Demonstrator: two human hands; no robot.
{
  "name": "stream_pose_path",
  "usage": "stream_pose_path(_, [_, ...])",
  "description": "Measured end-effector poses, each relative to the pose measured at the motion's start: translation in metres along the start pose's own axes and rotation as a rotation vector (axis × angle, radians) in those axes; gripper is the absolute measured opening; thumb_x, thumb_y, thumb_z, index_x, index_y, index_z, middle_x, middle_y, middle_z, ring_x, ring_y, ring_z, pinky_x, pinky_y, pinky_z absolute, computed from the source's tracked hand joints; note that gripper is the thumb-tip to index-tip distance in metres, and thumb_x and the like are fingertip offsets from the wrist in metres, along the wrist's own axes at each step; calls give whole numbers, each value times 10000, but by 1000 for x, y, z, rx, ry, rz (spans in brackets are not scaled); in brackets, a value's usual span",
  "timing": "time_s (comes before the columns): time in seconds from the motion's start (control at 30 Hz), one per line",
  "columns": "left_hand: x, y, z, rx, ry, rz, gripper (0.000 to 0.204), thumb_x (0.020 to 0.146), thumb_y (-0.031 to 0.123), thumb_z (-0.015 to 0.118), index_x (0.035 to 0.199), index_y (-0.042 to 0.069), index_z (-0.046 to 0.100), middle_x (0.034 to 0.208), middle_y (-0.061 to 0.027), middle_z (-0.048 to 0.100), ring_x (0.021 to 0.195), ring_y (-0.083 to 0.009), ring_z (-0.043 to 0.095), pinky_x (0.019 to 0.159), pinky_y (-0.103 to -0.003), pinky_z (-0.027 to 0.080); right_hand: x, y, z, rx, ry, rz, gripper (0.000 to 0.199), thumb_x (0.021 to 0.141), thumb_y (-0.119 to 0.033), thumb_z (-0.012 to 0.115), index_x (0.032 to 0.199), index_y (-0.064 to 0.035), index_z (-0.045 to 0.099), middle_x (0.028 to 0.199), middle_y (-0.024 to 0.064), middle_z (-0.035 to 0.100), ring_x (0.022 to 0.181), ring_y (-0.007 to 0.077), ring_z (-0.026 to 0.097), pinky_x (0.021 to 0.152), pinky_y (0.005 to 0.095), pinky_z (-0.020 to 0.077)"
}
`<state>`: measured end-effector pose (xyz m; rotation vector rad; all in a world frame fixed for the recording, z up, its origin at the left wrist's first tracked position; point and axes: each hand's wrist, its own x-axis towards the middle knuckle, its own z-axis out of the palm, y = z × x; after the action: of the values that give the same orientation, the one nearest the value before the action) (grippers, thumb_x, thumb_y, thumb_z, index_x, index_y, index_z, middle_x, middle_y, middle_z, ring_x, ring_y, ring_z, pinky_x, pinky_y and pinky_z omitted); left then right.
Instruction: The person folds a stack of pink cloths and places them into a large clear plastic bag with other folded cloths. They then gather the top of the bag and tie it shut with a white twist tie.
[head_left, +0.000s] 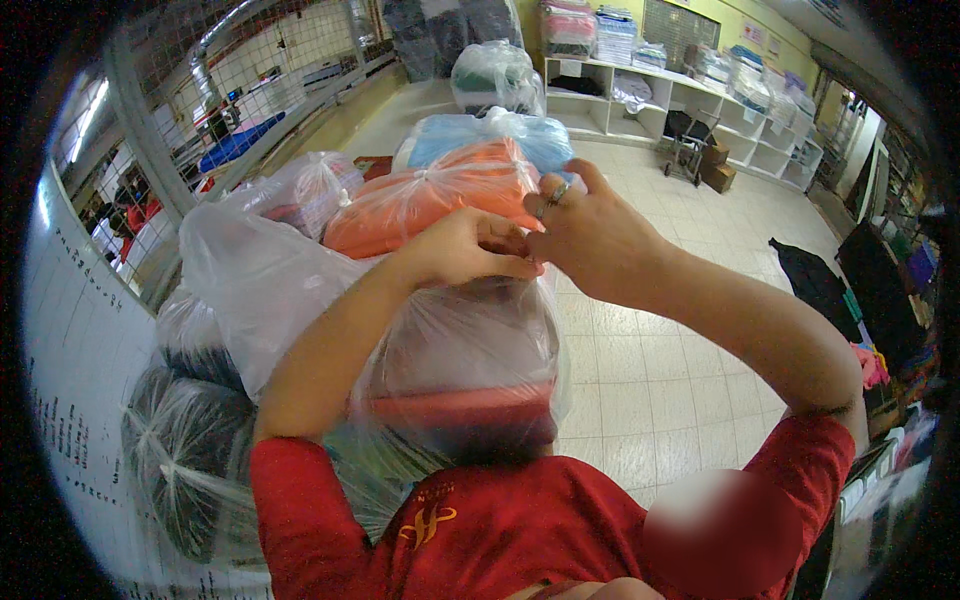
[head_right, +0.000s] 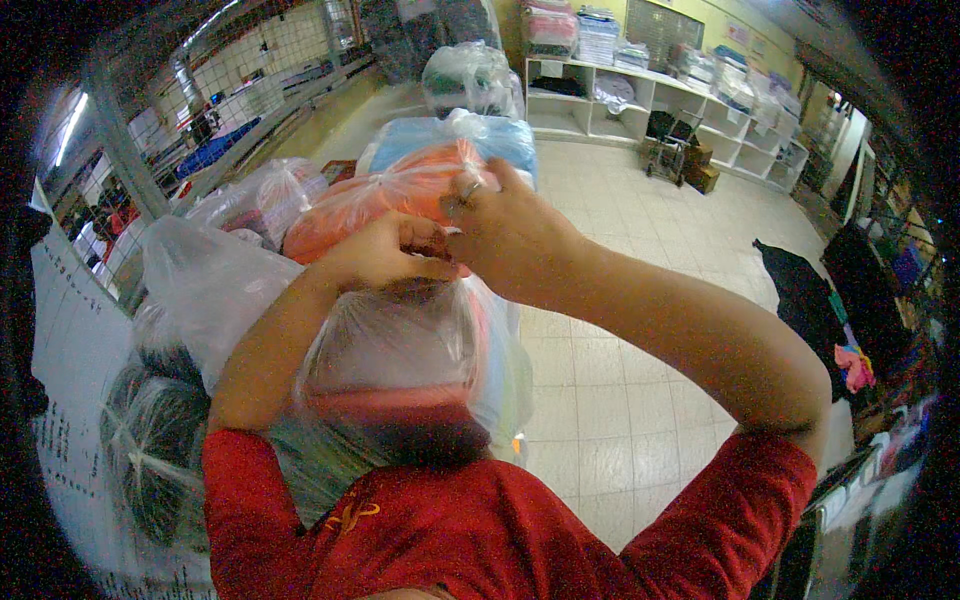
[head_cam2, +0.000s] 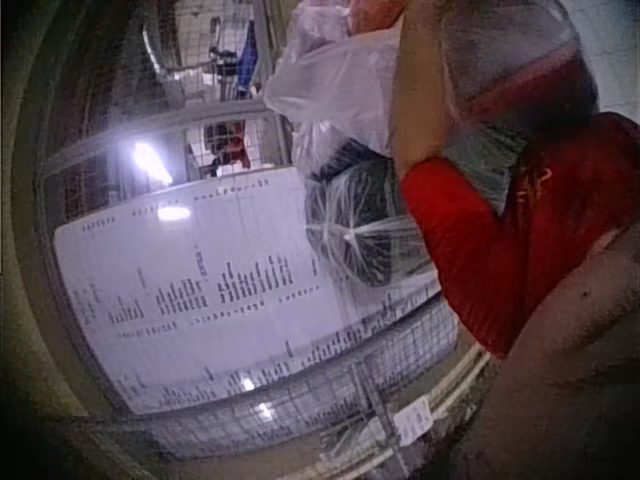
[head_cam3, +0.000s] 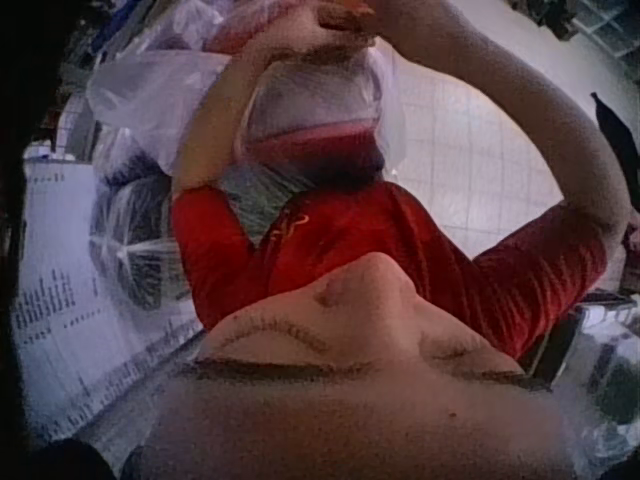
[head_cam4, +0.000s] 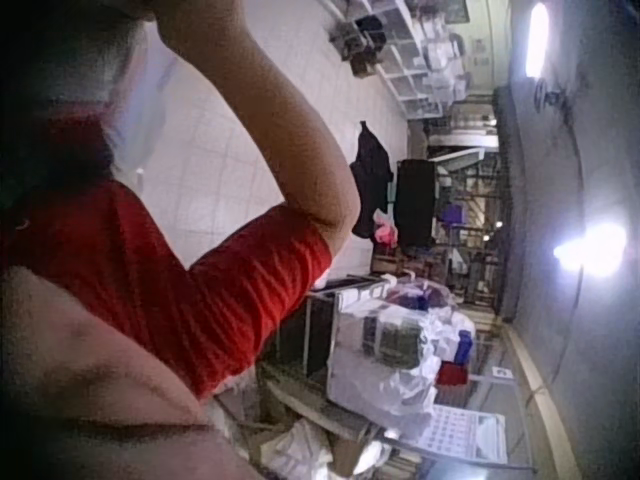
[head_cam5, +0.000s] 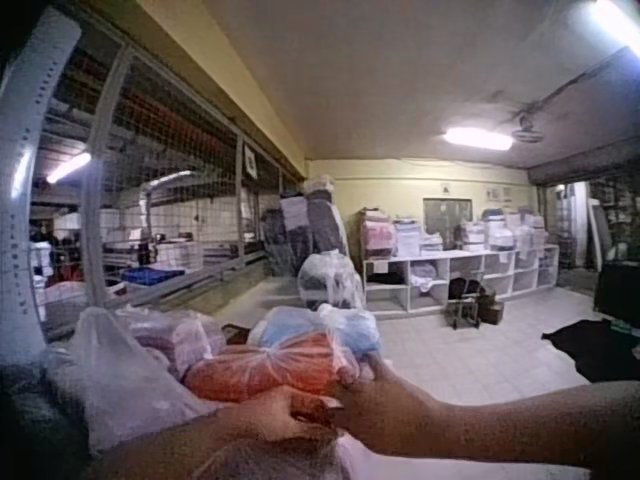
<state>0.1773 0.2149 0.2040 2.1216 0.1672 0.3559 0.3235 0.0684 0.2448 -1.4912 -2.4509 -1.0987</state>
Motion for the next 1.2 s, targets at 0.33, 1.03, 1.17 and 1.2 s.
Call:
stream_pose_path(0.33, [-5, 12, 9, 124, 74, 14, 185, 686, 107, 810, 828, 30, 718, 784, -25, 707, 725, -91, 636, 700, -258, 494, -39, -5, -18, 355, -282, 337, 185, 933, -199, 543, 860, -30, 536, 763, 115, 611, 726, 331, 612, 726, 431, 485])
stream_pose_path(1.03, [-17, 39, 44, 1362, 77, 703, 92, 794, 135, 557, 835, 80, 618, 845, -84, 631, 878, -254, 634, 759, -373, 514, 125, 23, 19, 518, -635, -328, 163, 703, -200, 696, 781, -61, 730, 751, 96, 700, 691, 188, 651, 632, 348, 504])
stream_pose_path(1.17, [-6, 32, 34, 1198, 69, 422, 118, 732, 117, 648, 838, 70, 625, 842, -125, 669, 837, -275, 657, 702, -373, 527, 128, 29, 35, 568, -528, -217, 191, 724, -198, 689, 858, -69, 732, 814, 95, 704, 732, 196, 648, 650, 352, 502])
stream_pose_path(1.2, [0, 35, 27, 1068, -20, 251, 149, 737, 144, 664, 863, 72, 631, 852, -124, 668, 843, -276, 652, 718, -379, 521, 122, 34, 36, 650, -484, -127, 203, 733, -206, 691, 879, -70, 730, 829, 94, 704, 742, 197, 648, 654, 352, 502])
